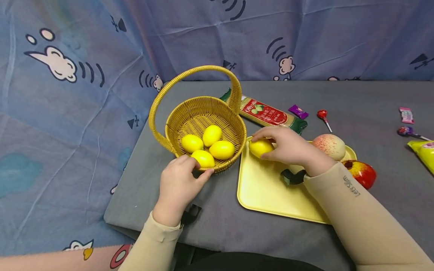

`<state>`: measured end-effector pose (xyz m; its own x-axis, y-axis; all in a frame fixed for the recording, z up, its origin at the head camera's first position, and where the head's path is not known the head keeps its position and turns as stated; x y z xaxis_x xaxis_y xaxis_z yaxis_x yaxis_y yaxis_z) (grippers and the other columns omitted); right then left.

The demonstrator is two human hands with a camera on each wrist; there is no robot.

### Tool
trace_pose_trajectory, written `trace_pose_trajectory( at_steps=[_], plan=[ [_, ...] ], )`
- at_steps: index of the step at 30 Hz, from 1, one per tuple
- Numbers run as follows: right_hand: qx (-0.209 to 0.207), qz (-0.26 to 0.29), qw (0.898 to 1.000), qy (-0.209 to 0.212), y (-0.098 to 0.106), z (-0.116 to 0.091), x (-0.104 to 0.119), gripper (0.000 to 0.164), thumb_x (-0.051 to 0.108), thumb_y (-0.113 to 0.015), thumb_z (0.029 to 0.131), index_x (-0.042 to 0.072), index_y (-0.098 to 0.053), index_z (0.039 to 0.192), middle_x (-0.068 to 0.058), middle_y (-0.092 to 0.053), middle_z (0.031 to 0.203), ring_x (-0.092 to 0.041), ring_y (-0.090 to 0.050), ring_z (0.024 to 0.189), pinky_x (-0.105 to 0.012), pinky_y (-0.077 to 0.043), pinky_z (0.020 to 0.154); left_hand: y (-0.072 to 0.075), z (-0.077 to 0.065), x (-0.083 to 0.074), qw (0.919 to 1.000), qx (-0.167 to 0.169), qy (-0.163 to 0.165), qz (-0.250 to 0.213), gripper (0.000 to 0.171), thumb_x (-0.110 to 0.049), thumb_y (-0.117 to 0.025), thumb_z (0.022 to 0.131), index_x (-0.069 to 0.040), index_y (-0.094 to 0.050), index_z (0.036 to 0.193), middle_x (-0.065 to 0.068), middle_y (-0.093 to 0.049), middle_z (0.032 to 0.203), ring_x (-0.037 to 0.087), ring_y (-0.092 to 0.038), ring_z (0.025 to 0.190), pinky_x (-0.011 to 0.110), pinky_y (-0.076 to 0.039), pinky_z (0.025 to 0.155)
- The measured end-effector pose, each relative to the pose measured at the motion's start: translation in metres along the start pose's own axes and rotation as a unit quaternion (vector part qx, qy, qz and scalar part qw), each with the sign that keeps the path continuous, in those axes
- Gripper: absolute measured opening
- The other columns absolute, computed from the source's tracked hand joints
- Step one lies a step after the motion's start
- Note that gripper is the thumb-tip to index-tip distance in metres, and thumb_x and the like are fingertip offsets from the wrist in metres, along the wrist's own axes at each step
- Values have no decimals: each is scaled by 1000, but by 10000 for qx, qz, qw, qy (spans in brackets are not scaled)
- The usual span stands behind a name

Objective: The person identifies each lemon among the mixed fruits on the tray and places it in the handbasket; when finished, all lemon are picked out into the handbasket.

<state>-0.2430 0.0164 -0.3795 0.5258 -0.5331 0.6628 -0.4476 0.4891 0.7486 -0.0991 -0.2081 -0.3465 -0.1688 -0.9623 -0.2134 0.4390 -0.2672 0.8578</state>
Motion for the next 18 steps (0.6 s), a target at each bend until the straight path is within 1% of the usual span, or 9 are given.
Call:
trace_pose_trajectory(
  at_steps=[3, 7, 10, 12, 14, 15, 17, 18],
  plan=[
    [-237, 353, 9991, -39, 11, -2, 0, 43, 9, -86, 79, 16, -73, 120, -1, -65, 132, -27, -57, 125, -52, -45, 106, 0, 0, 0, 10000, -6, 4, 5, 36, -43, -87, 78, -15, -63, 75, -3, -55, 72, 15, -50, 63, 31, -43, 58],
    [-747, 627, 9952, 3, 32, -2, 5, 44, 5, -85, 79, 13, -72, 120, -1, -64, 133, -24, -56, 124, -50, -48, 104, 0, 1, 0, 10000, 10, 23, -6, 36, -44, -87, 78, -15, -65, 76, -3, -55, 72, 15, -50, 63, 32, -43, 58],
    [-1190, 903, 9888, -42, 47, 2, 11, 45, 5, -86, 79, 11, -71, 121, 0, -63, 133, -19, -55, 124, -43, -50, 103, 0, 1, 1, 10000, 30, 33, 3, 37, -44, -86, 78, -15, -65, 76, -3, -55, 72, 15, -50, 63, 32, -43, 58],
    [-1350, 1171, 9839, -21, 51, 7, 18, 47, 6, -86, 80, 10, -70, 123, 1, -62, 134, -17, -55, 126, -39, -49, 104, 0, 1, 1, 10000, 31, 30, 11, 36, -44, -86, 78, -15, -64, 75, -3, -55, 72, 15, -50, 63, 32, -43, 58],
    [-1344, 1432, 9805, 78, 49, 16, 26, 47, 6, -86, 80, 8, -70, 124, 0, -61, 135, -17, -55, 126, -38, -49, 105, 0, 0, 1, 10000, 24, 20, 27, 37, -44, -86, 78, -15, -64, 75, -3, -55, 72, 16, -50, 63, 31, -43, 57],
    [-1281, 1484, 9804, 169, 46, 21, 31, 48, 6, -86, 80, 8, -69, 125, -2, -61, 136, -18, -54, 128, -41, -48, 106, 0, 0, 1, 10000, 16, 15, 31, 37, -44, -86, 78, -16, -64, 75, -3, -55, 72, 16, -50, 63, 32, -43, 57],
    [-1100, 1483, 9822, 347, 37, 33, 41, 48, 7, -86, 80, 8, -69, 125, -3, -61, 137, -20, -54, 129, -43, -47, 106, 0, 0, 1, 10000, 7, 7, 30, 37, -44, -86, 78, -15, -64, 75, -3, -55, 72, 16, -51, 63, 32, -44, 58],
    [-1004, 1394, 9843, 400, 32, 39, 44, 47, 9, -86, 80, 9, -70, 125, -3, -62, 136, -20, -54, 129, -44, -47, 106, 0, 0, 1, 10000, 10, 8, 28, 37, -44, -87, 78, -16, -63, 75, -3, -55, 71, 16, -51, 63, 32, -44, 58]
  ],
)
Point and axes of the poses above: each hand's wrist, its own z-axis towards the middle knuckle, its own y-axis out of the back of the hand, x = y × z, the point moved 9 cm from there along z, towards the middle knuckle
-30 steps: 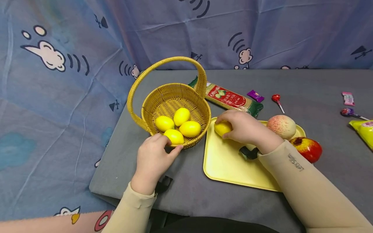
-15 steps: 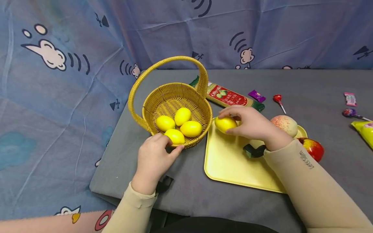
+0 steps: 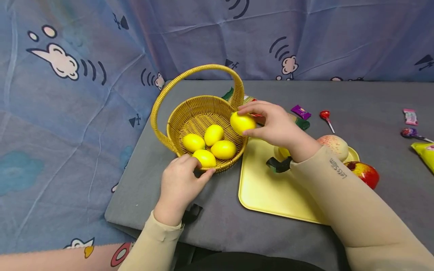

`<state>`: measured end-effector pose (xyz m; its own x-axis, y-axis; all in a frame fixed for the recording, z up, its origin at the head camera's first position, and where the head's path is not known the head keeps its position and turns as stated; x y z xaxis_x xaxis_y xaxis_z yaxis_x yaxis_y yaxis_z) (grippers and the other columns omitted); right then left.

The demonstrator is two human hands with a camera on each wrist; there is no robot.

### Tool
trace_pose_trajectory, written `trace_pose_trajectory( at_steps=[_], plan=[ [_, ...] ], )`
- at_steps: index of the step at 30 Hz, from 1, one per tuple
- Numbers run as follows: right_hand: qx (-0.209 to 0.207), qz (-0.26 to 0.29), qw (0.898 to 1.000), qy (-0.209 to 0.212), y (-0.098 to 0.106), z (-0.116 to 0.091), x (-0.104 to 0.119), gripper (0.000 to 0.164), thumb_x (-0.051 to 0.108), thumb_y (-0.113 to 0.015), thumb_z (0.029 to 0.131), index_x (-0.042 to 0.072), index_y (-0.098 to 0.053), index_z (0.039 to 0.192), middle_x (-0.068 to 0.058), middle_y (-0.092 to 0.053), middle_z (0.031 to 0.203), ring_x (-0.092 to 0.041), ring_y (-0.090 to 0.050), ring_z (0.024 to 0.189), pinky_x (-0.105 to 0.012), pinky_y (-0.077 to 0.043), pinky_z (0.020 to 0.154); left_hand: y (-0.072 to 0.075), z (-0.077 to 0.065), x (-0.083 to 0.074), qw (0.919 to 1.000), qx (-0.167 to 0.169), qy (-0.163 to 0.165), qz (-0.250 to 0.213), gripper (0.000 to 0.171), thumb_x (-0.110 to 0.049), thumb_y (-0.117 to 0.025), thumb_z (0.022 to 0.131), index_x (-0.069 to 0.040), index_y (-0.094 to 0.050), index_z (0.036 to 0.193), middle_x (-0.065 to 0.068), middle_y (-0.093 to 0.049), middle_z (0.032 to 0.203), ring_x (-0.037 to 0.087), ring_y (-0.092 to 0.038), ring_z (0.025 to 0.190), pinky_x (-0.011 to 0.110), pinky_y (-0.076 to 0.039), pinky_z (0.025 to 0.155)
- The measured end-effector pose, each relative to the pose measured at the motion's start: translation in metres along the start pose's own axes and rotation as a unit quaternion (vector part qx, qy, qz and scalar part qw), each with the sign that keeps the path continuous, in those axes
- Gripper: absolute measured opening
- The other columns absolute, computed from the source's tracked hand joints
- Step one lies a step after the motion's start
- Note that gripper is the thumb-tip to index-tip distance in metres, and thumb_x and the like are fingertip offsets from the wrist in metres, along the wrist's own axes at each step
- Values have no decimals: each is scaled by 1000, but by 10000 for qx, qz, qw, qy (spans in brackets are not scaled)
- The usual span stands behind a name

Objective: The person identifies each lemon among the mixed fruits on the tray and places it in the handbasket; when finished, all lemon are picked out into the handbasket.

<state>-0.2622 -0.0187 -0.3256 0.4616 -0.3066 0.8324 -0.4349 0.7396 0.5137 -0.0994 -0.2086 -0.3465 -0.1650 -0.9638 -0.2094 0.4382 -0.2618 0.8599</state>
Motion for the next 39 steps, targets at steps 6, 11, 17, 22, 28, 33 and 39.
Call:
trace_pose_trajectory(
  at_steps=[6, 11, 17, 22, 28, 33, 39],
  plan=[
    [606, -1021, 9928, 144, -41, 25, -1, 44, 17, -86, 81, 16, -72, 122, 2, -65, 131, -19, -54, 127, -41, -44, 107, -2, 0, 2, 10000, 58, 10, 51, 38, -45, -86, 78, -16, -63, 75, -3, -54, 71, 16, -50, 62, 31, -43, 57],
    [924, -1485, 9844, 183, -58, 33, -1, 43, 14, -86, 80, 14, -72, 120, -2, -65, 128, -23, -56, 124, -42, -43, 107, 0, -1, 1, 10000, -3, -84, 29, 38, -45, -87, 78, -16, -62, 75, -3, -54, 71, 15, -49, 61, 30, -43, 56],
    [1253, -1855, 9744, 193, -73, 38, -1, 46, 18, -89, 77, 13, -73, 119, -4, -66, 128, -24, -58, 122, -42, -45, 105, 1, -1, 1, 9998, -101, -159, 0, 37, -44, -86, 79, -16, -62, 74, -3, -54, 70, 14, -49, 61, 30, -43, 56],
    [1501, -2114, 9656, 180, -85, 42, -3, 48, 25, -89, 77, 14, -72, 121, -4, -66, 129, -25, -58, 123, -42, -43, 108, 0, -1, 1, 9998, -86, -192, -2, 37, -44, -85, 79, -16, -62, 75, -3, -55, 71, 14, -49, 61, 29, -43, 55],
    [1675, -2051, 9641, 218, -92, 41, -4, 47, 23, -88, 80, 15, -72, 123, -4, -66, 131, -24, -57, 127, -42, -41, 110, 0, -1, 1, 9998, -71, -173, -2, 37, -45, -86, 79, -16, -63, 75, -3, -55, 70, 14, -49, 61, 29, -43, 56],
    [1781, -2113, 9606, 283, -96, 40, -4, 44, 22, -86, 82, 16, -72, 123, -1, -68, 127, -22, -60, 118, -42, -45, 105, 1, 0, 1, 9998, -96, -169, -7, 36, -44, -85, 79, -15, -64, 75, -3, -56, 71, 15, -51, 62, 30, -44, 57],
    [1849, -2348, 9541, 193, -99, 39, -7, 42, 21, -84, 83, 20, -73, 123, 3, -70, 121, -19, -61, 102, -40, -47, 94, 1, 0, 1, 9998, -98, -178, -22, 35, -44, -86, 79, -16, -65, 76, -3, -57, 72, 15, -51, 62, 30, -45, 57]
  ],
)
Point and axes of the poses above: each hand's wrist, its own z-axis towards the middle knuckle, its own y-axis out of the back of the hand, x = y × z, the point moved 9 cm from there along z, towards the middle knuckle
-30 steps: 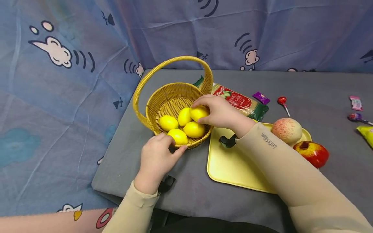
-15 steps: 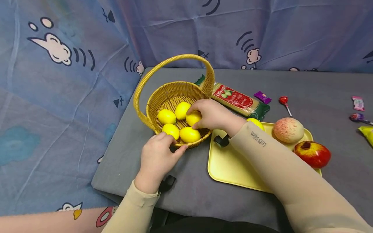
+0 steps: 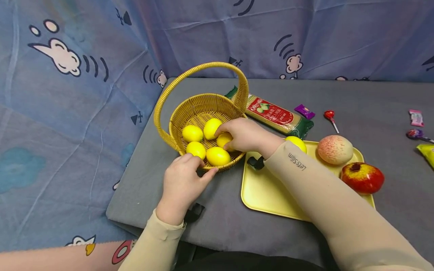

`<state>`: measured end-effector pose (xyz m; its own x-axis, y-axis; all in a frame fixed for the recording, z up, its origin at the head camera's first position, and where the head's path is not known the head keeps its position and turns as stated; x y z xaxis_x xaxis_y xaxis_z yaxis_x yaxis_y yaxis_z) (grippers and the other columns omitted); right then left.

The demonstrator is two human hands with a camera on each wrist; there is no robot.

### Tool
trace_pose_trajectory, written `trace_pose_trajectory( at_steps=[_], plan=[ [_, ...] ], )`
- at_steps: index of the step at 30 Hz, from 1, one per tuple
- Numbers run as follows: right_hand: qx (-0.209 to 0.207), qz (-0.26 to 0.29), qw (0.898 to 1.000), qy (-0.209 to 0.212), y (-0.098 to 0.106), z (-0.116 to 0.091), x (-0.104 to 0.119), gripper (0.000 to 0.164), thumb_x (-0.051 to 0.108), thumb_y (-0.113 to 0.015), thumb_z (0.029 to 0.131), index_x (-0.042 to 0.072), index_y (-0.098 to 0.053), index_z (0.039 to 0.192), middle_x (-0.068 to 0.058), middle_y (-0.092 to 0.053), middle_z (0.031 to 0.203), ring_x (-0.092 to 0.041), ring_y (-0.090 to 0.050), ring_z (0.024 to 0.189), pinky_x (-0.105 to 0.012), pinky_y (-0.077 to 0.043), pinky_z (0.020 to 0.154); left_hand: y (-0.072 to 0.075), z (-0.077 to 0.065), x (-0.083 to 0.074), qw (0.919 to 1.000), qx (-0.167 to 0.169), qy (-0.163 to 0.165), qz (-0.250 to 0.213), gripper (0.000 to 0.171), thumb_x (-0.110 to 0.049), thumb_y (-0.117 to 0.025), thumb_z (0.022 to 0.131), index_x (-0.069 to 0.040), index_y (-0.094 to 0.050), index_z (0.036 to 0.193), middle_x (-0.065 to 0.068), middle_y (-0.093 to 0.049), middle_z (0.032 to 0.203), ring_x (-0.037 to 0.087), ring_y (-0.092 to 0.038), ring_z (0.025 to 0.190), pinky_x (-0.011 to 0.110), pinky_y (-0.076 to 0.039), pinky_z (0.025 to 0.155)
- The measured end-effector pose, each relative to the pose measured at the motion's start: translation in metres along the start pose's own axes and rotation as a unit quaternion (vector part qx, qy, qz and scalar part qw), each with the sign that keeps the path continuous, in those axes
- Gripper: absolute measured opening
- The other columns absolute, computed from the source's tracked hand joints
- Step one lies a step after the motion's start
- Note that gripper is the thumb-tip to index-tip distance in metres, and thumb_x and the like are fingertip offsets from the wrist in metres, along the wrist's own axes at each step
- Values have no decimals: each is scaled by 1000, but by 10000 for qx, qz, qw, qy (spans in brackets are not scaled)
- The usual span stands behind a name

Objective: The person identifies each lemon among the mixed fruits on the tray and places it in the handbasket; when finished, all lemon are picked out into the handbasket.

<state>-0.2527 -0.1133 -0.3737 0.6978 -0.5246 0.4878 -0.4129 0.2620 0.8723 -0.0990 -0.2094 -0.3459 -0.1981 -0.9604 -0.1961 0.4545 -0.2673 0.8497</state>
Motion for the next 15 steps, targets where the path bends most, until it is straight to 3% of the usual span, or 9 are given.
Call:
trace_pose_trajectory(
  at_steps=[4, 8, 15],
  plan=[
    [-162, -37, 9999, -39, 1, -1, -1, 44, 23, -84, 82, 22, -72, 124, 5, -69, 123, -18, -60, 105, -39, -46, 96, 0, 0, -1, 10000, -9, -23, -22, 35, -43, -86, 79, -15, -65, 76, -3, -57, 72, 15, -51, 62, 30, -45, 57],
    [-526, 423, 9977, -70, 7, -8, -3, 40, 22, -82, 84, 18, -72, 123, 3, -69, 123, -19, -61, 108, -40, -47, 97, 0, 1, -1, 10000, -48, -51, -27, 35, -43, -86, 79, -15, -64, 76, -2, -58, 72, 15, -52, 62, 30, -45, 57],
    [-1344, 1752, 9751, -189, 31, -45, -10, 37, 15, -84, 84, 12, -73, 119, -4, -71, 117, -21, -64, 111, -45, -52, 96, -1, 1, 0, 10000, 4, -10, 19, 36, -43, -86, 79, -15, -65, 75, -3, -58, 72, 15, -51, 62, 30, -45, 57]
  ],
)
Point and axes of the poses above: each hand's wrist, its own z-axis towards the middle knuckle, its own y-axis out of the back of the hand, x = y × z, the point moved 9 cm from there along z, towards the middle knuckle
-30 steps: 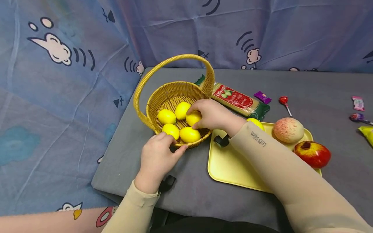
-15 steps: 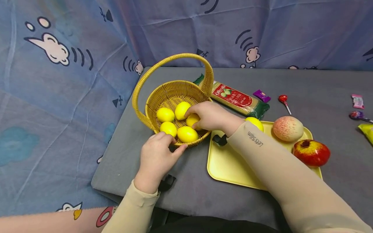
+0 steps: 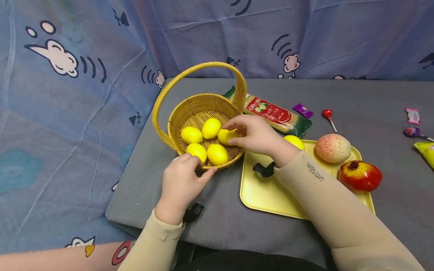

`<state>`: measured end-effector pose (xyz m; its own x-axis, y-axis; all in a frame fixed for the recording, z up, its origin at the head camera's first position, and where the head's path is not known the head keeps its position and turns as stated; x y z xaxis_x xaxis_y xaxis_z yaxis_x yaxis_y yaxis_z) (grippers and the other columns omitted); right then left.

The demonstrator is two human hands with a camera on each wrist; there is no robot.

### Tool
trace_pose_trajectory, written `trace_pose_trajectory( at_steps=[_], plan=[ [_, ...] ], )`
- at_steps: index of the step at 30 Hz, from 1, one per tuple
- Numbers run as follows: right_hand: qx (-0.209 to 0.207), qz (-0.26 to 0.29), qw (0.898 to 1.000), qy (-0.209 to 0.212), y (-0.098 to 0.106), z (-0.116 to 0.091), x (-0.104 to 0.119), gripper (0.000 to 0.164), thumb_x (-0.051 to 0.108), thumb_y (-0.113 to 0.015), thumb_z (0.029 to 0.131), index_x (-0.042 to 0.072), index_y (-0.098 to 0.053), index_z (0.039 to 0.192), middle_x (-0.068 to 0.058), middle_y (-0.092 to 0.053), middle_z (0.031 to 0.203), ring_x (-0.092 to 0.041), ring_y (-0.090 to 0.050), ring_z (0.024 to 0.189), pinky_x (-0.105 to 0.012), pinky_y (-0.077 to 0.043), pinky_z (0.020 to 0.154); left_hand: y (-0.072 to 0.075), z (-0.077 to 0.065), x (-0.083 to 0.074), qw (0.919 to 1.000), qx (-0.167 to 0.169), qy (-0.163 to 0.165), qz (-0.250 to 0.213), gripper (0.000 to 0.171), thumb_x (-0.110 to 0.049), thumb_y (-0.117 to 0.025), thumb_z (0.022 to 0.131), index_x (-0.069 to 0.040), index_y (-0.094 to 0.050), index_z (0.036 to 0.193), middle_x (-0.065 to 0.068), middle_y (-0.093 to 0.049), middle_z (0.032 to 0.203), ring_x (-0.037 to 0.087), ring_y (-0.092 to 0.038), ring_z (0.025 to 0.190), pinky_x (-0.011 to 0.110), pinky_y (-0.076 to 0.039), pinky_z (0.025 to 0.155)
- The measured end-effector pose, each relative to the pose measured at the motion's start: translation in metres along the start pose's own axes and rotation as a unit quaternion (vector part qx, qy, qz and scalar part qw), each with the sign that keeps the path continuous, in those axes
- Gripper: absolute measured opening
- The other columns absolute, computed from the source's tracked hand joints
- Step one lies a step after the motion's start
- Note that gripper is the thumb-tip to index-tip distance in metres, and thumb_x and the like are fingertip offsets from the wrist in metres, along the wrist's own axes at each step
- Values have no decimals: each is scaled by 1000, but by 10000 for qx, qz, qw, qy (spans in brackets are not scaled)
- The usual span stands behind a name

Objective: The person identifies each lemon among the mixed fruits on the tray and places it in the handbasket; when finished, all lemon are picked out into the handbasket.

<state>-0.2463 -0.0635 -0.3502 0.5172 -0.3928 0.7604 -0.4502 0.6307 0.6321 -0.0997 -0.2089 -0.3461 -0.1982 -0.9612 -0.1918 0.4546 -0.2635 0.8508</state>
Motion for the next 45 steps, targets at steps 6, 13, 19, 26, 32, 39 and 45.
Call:
trace_pose_trajectory(
  at_steps=[6, 13, 19, 26, 32, 39, 45],
  plan=[
    [-514, 101, 9972, -530, 42, -40, -13, 34, 10, -81, 86, 9, -72, 119, -8, -70, 119, -26, -65, 113, -48, -52, 98, 1, -1, -1, 10000, 7, 48, -31, 35, -43, -85, 79, -15, -65, 75, -2, -58, 72, 16, -51, 63, 31, -45, 58],
    [-1084, -921, 9727, -1835, 80, -92, -47, 40, 26, -77, 91, 14, -68, 128, -11, -62, 133, -36, -56, 120, -57, -45, 98, 0, -1, 0, 9999, -1, 76, -73, 36, -43, -86, 79, -14, -66, 75, 0, -60, 72, 17, -51, 63, 32, -44, 57],
    [-897, -1220, 9596, -2372, 80, -111, -70, 45, 31, -75, 91, 10, -64, 130, -19, -57, 133, -42, -52, 119, -62, -42, 97, -2, -1, 2, 9999, 70, 131, -67, 36, -44, -85, 80, -14, -66, 76, 0, -60, 73, 16, -50, 63, 31, -43, 57],
    [-613, -1328, 9592, -2418, 69, -113, -85, 45, 28, -77, 90, 6, -65, 127, -21, -59, 126, -41, -52, 114, -60, -41, 98, -2, -2, 2, 9999, 53, 142, -22, 35, -44, -85, 80, -15, -65, 75, -1, -58, 73, 16, -51, 63, 32, -44, 58],
    [-336, -1090, 9616, -2496, 58, -111, -94, 48, 27, -80, 88, 9, -65, 129, -21, -56, 132, -40, -50, 115, -61, -41, 100, -2, -2, 1, 9999, 41, 122, -58, 35, -44, -84, 81, -14, -66, 76, -1, -60, 74, 16, -52, 64, 32, -44, 58],
    [-205, -899, 9649, -2460, 54, -110, -101, 51, 26, -82, 86, 13, -64, 132, -21, -54, 138, -41, -50, 118, -62, -39, 102, 0, -1, 0, 9999, -42, 101, -28, 35, -43, -85, 80, -16, -64, 75, -2, -58, 73, 16, -50, 63, 31, -43, 57],
    [-356, -239, 9731, -2262, 57, -109, -95, 49, 20, -83, 84, 15, -66, 130, -15, -58, 136, -37, -51, 121, -57, -40, 103, 0, -1, 0, 9999, -33, 93, -44, 35, -43, -85, 80, -15, -65, 75, -1, -59, 73, 16, -51, 63, 31, -44, 58]
  ],
)
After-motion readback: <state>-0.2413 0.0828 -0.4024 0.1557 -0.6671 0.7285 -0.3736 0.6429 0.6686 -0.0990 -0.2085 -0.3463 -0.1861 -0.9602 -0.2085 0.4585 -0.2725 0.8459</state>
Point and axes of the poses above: each hand's wrist, its own z-axis towards the middle knuckle, its own y-axis out of the back of the hand, x = y × z, the point moved 9 cm from there along z, towards the middle knuckle
